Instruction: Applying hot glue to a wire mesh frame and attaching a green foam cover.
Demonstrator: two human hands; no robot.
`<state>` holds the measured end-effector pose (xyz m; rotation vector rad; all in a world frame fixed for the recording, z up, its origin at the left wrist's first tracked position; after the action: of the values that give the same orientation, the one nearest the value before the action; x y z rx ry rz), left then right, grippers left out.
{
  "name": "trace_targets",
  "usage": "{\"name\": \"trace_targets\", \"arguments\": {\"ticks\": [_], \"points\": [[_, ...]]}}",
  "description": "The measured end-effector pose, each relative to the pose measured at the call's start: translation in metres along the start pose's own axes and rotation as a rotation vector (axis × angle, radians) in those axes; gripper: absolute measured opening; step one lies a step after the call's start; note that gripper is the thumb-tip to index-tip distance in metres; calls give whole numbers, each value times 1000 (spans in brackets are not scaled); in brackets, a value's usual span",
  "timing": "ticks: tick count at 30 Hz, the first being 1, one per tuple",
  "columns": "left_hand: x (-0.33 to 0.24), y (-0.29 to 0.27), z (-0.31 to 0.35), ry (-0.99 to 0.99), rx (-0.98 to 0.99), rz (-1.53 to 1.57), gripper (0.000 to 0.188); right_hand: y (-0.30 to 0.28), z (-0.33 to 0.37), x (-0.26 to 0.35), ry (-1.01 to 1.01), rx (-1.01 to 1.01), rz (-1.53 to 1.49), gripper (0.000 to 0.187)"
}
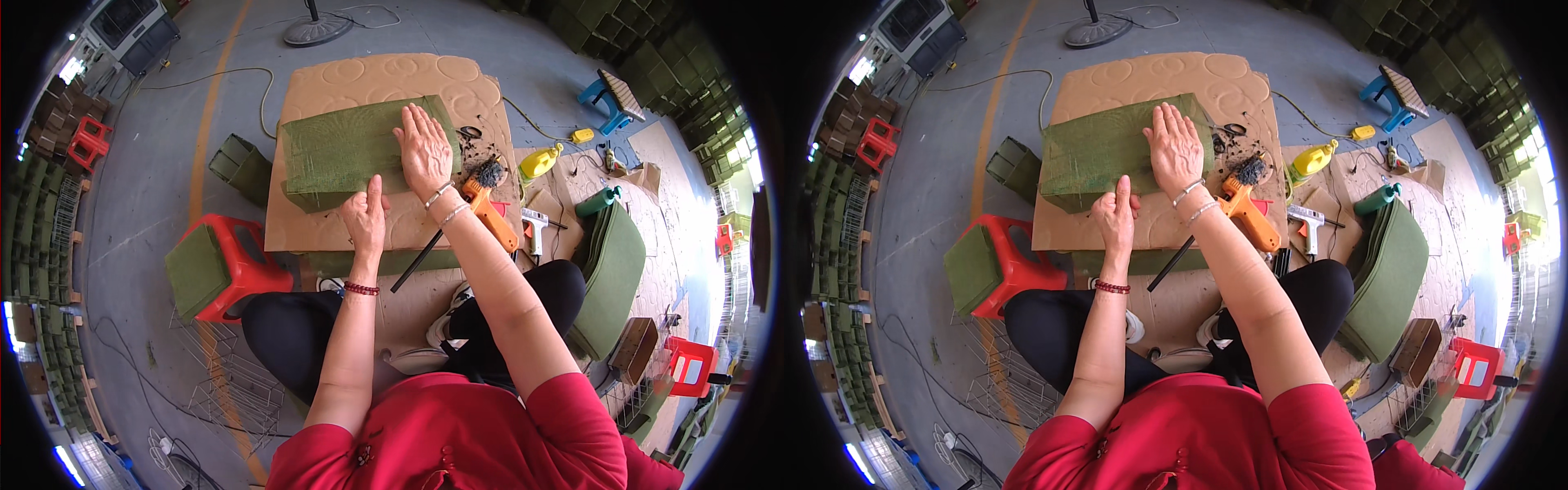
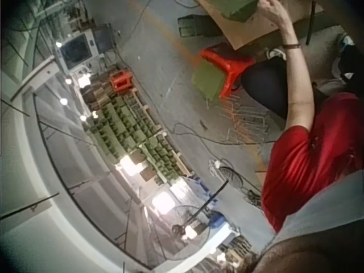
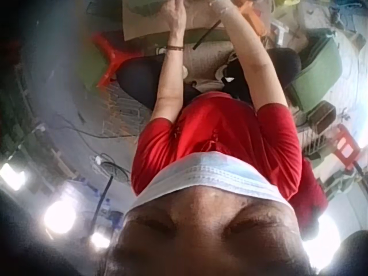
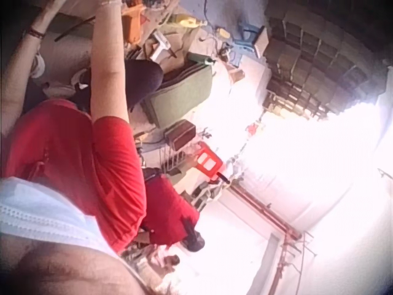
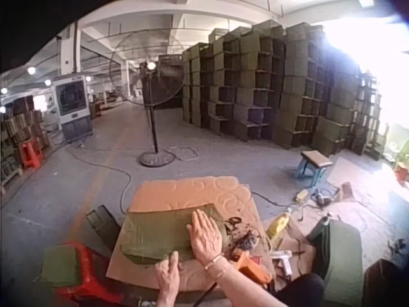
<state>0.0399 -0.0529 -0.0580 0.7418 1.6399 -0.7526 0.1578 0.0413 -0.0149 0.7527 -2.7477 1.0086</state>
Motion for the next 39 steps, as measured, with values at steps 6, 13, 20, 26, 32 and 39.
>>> {"name": "trace_targets", "arguments": {"ticks": [6,13,20,26,32,39], "points": [[13,0,5,-26,-26,16,62,0,2,0,-7,-22,19,44],[38,10,-2,-54,-19,84,58,5,4,-3,-28,-34,29,44],[41,16,-10,-94,2,181,61,-5,-2,1,-7,-5,23,44],[36,15,-8,-49,45,269,62,4,-3,27,-43,50,-58,46],[20,-15,-17,-116,-18,163,69,12,6,28,-38,66,-29,50],[3,-24,-7,-38,-144,30,68,10,5,28,-33,44,-6,50]]}}
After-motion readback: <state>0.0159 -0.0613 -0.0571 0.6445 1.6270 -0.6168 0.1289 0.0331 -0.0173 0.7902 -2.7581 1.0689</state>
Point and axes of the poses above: each hand's wrist, its own z-axis away from the middle knuckle, its own y-axis out of the palm, x = y × z, the point moved 1 cm from there along -z, towards the middle knuckle, and after that the axes turned 12 degrees about -x, right-handed, at the moved point
